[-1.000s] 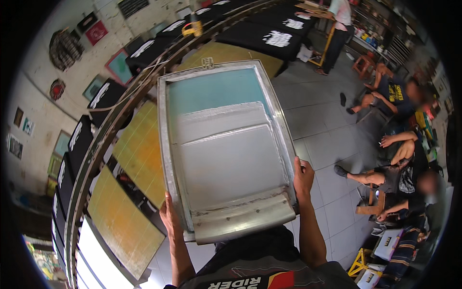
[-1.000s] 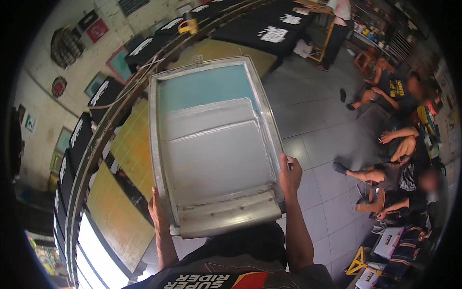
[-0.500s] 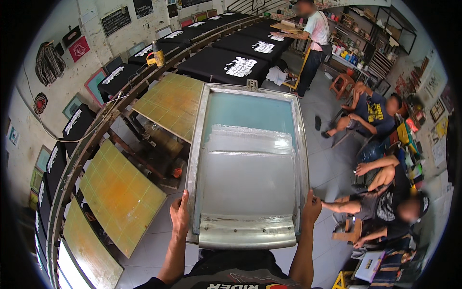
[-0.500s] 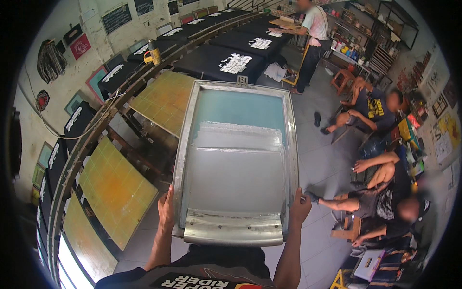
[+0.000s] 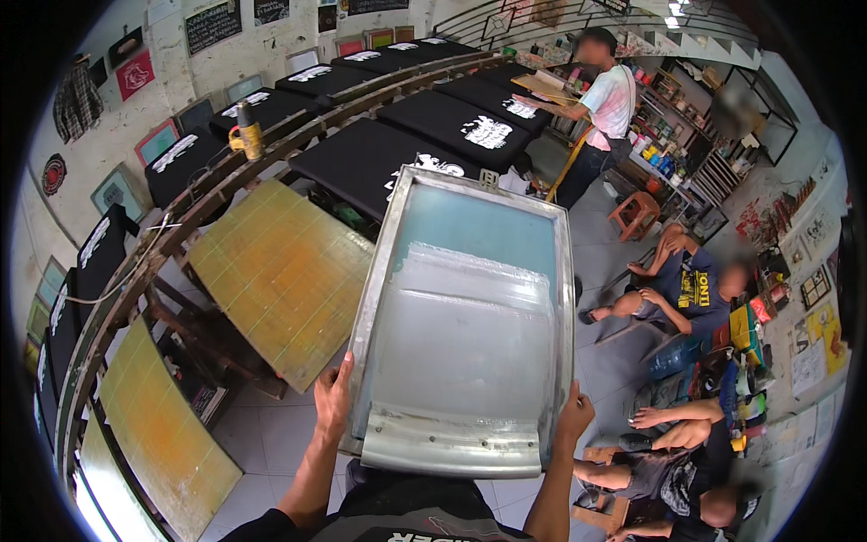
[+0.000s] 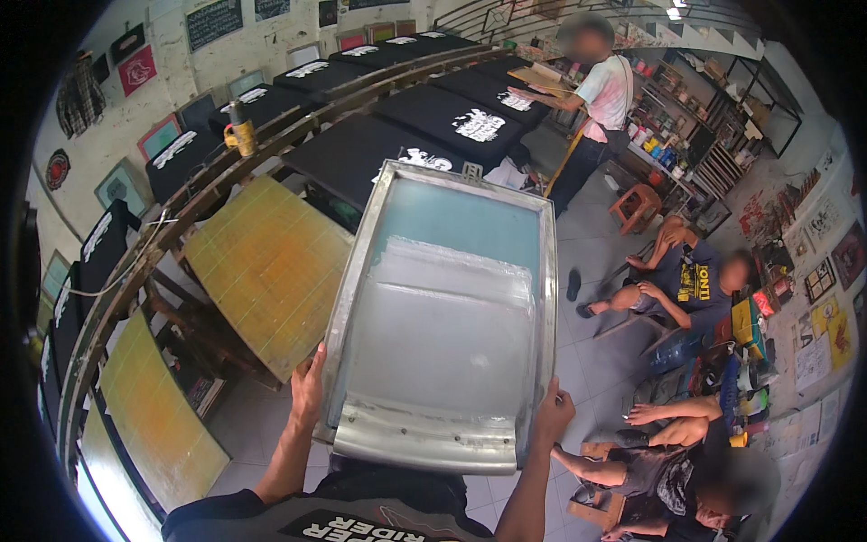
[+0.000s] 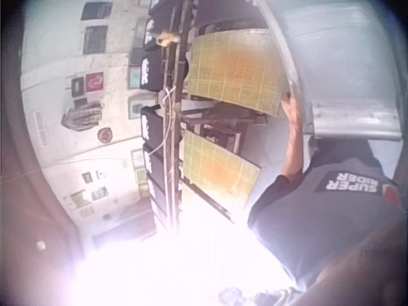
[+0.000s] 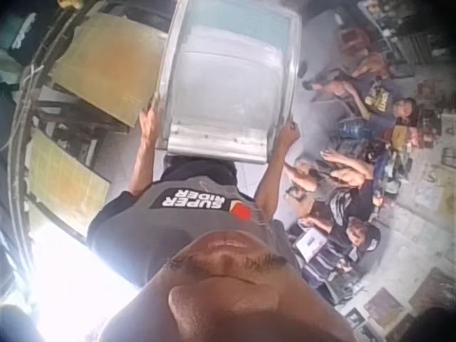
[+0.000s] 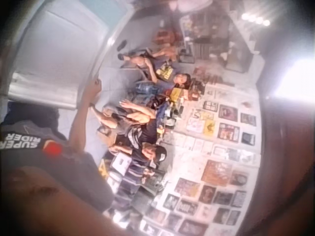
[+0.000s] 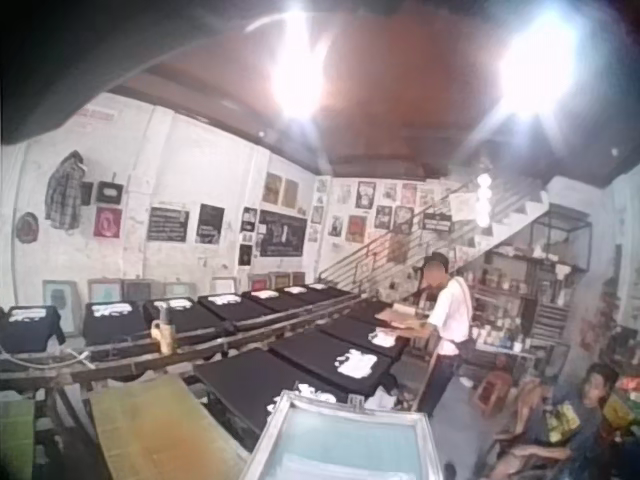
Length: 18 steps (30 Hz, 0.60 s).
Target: The person performs screen printing by pulling a squeegee across a screen to transfer ink onto black t-shirts laid out on a table. After printing, the person lifts the screen, moves it to another shirt, and repeats the process. The person also carries the screen to a nearby area and places it against a wall.
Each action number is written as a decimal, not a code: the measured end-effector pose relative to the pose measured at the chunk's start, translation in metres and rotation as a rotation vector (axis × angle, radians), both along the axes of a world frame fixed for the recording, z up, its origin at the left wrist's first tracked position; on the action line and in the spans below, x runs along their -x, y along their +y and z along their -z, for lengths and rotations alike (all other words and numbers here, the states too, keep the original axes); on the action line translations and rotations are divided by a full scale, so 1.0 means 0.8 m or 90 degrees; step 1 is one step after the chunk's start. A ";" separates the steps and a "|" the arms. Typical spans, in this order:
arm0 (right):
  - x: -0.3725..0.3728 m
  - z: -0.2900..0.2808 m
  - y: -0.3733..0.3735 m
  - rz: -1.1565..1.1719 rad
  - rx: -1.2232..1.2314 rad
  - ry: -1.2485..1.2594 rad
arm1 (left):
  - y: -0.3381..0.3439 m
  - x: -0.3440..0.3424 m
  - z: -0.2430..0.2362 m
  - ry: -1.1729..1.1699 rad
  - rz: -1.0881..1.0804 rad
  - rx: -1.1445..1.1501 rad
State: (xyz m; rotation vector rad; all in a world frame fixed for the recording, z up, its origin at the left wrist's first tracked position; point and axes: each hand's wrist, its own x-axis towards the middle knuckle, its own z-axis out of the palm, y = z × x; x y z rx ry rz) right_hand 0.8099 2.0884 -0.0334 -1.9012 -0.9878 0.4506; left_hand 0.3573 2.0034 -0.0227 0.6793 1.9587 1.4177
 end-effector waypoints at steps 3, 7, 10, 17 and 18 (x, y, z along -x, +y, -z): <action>0.018 -0.030 0.073 0.000 0.056 0.043 | 0.074 -0.003 -0.003 0.009 -0.016 -0.072; 0.017 -0.007 0.147 -0.053 0.009 0.088 | 0.140 0.007 -0.010 0.005 -0.009 -0.025; 0.029 -0.001 0.205 -0.071 0.032 0.090 | 0.182 0.005 -0.029 0.028 -0.019 0.009; 0.060 0.008 0.399 -0.112 0.034 0.128 | 0.282 -0.001 -0.007 0.035 -0.136 -0.017; 0.061 0.019 0.434 -0.113 0.012 0.134 | 0.297 -0.002 -0.002 0.022 -0.156 -0.007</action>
